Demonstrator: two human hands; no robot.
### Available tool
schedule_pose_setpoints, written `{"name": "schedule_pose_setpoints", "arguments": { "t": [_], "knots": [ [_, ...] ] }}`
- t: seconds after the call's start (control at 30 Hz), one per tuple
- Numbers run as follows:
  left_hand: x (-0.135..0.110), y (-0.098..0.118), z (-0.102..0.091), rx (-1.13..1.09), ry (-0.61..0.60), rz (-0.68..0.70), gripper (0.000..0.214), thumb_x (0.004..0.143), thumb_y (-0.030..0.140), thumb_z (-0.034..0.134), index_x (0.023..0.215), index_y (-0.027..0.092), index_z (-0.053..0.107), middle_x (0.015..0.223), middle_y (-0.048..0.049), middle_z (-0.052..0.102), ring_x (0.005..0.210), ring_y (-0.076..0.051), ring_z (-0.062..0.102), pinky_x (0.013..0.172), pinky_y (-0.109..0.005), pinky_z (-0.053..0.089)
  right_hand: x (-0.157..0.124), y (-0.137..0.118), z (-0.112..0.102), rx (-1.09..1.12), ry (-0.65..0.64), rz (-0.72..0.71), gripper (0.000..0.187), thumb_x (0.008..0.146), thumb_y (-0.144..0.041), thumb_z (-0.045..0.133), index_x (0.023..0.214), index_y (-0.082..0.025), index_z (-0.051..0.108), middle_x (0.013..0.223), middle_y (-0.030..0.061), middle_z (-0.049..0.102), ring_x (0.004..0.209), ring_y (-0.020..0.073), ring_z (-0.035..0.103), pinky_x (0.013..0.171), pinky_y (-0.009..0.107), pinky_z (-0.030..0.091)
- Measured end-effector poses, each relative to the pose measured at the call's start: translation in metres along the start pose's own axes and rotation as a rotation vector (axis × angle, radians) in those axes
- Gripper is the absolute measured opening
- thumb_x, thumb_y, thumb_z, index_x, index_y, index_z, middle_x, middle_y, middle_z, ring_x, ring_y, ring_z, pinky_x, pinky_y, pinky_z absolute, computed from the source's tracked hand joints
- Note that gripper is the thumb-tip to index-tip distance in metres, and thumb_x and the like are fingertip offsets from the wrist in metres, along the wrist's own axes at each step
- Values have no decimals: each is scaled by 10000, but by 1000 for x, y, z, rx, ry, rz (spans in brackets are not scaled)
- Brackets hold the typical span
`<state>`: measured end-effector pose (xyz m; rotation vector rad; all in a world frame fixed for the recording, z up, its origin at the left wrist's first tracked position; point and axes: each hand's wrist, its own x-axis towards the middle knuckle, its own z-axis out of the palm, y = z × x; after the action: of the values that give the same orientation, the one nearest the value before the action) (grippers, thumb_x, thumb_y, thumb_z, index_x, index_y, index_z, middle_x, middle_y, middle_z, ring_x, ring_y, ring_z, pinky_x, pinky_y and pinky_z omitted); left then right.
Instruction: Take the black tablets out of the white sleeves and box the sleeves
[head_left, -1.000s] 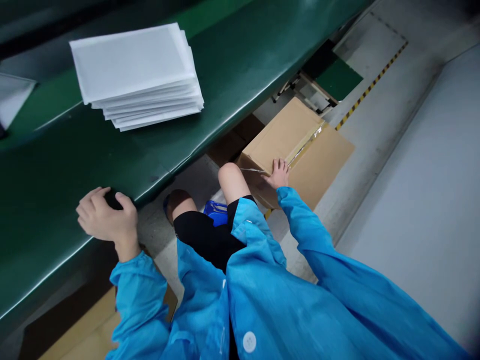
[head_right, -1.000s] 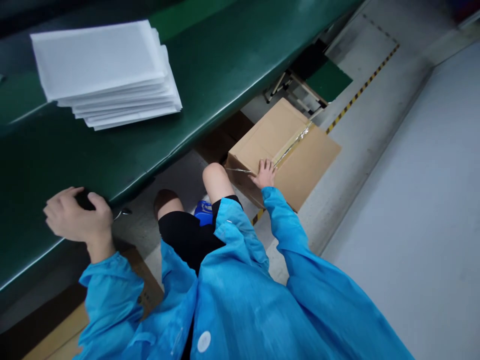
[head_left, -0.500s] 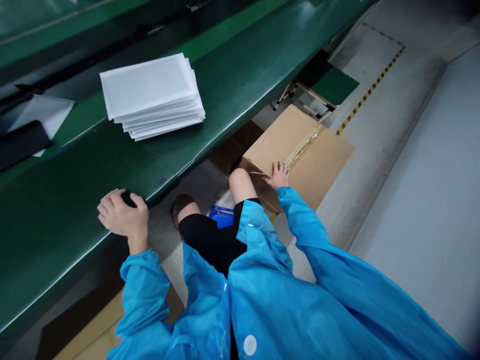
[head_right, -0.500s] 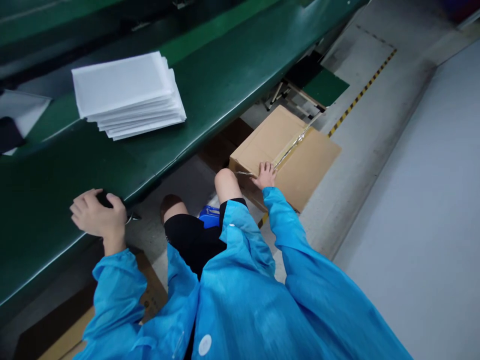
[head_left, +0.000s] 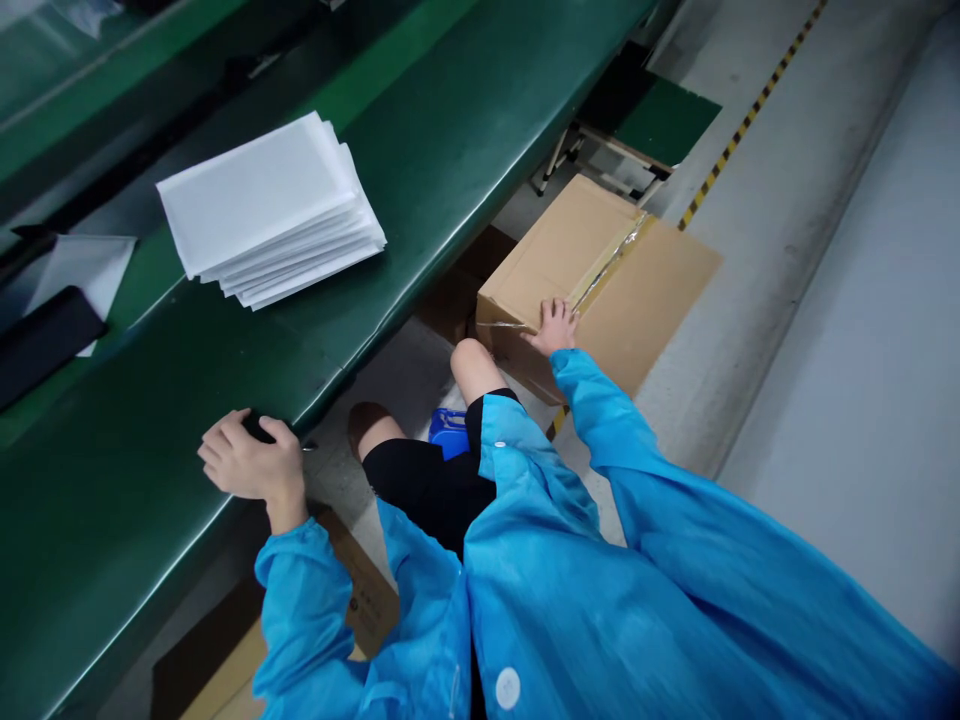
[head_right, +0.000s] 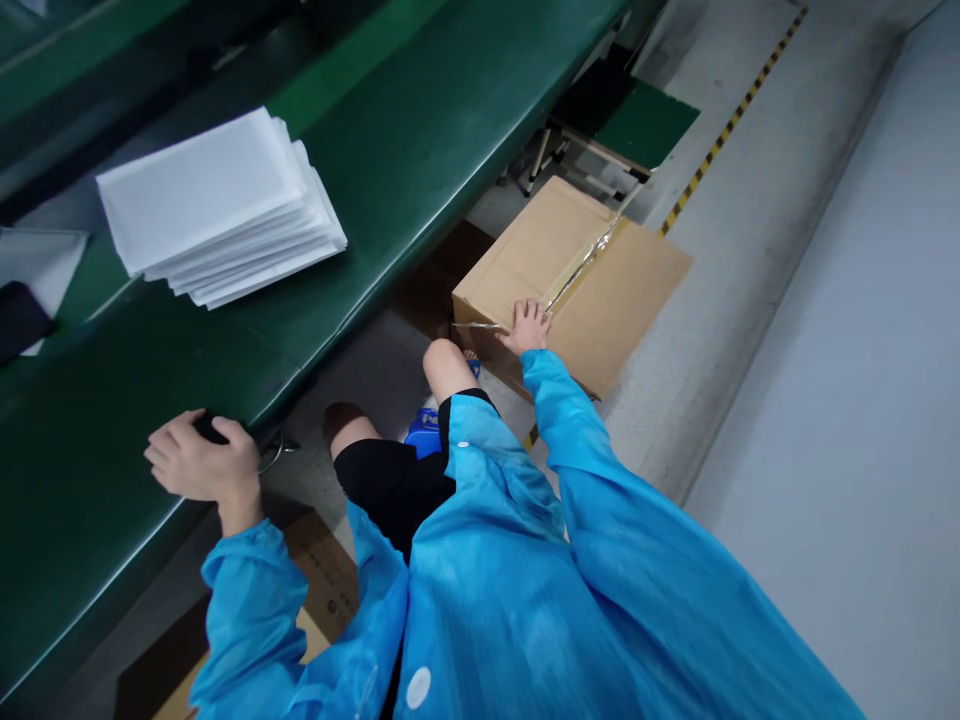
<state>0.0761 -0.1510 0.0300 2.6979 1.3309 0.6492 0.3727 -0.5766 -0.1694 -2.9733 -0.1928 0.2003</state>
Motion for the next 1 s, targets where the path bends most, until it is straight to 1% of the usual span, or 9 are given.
{"name": "schedule_pose_setpoints", "arguments": {
  "t": [0.1,0.23,0.43,0.57,0.7,0.8,0.9,0.97,1.0],
  "knots": [
    [0,1,-1,-6,-21,-26,333,891,357,539,1175,213,636,1305,-201,621,1270,-480,573,992,-631,464,2,-2,-1,-34,-13,11,1001,920,-760,550,1662,-116,359,1723,288,299,1589,495,233,1262,718,214],
    [0,-1,0,7,0,-16,311,886,363,540,1153,233,631,1290,-183,630,1252,-476,590,980,-633,477,4,-1,4,-16,-24,18,1008,921,-755,552,1666,-106,348,1736,290,272,1597,497,209,1265,730,190],
    [0,-2,-1,-2,-27,-6,353,890,369,529,1199,231,632,1304,-194,617,1250,-488,581,973,-669,469,2,0,4,61,30,15,977,935,-764,522,1636,-97,386,1714,300,312,1582,487,233,1269,732,173],
    [-1,-2,-1,-16,-50,-19,387,901,371,519,1233,214,639,1323,-211,607,1281,-504,561,983,-673,458,-4,-5,-1,89,46,2,886,973,-718,491,1591,-85,440,1689,304,356,1571,464,269,1272,722,184],
    [-1,-4,2,-59,-26,-17,363,897,377,543,1204,217,652,1313,-210,630,1273,-494,563,990,-660,456,-5,-7,-5,110,95,-13,779,985,-637,512,1531,-81,494,1649,309,410,1548,460,306,1259,726,206],
    [-2,-6,4,-64,-2,-28,364,889,370,560,1204,216,660,1307,-197,650,1269,-475,577,1007,-645,469,-5,-9,-6,148,130,-57,656,987,-551,533,1460,-98,551,1589,297,478,1496,439,375,1258,709,224],
    [-3,-8,5,-54,14,-10,358,905,368,552,1206,212,667,1299,-198,659,1271,-476,590,1006,-651,485,-24,-10,0,228,174,-126,491,973,-425,557,1356,-124,618,1506,267,549,1429,397,441,1277,667,237],
    [-3,-9,6,-36,17,14,351,922,367,541,1206,203,669,1301,-212,658,1267,-483,600,995,-661,494,-54,-10,11,327,195,-129,396,952,-349,563,1277,-141,651,1449,237,584,1408,369,457,1291,629,246],
    [-2,-10,7,-26,18,24,349,929,367,538,1205,199,669,1303,-219,657,1264,-486,605,991,-664,497,-74,-11,18,380,191,-117,352,941,-322,559,1231,-153,664,1411,221,602,1391,356,471,1285,607,276]
  ]
}}
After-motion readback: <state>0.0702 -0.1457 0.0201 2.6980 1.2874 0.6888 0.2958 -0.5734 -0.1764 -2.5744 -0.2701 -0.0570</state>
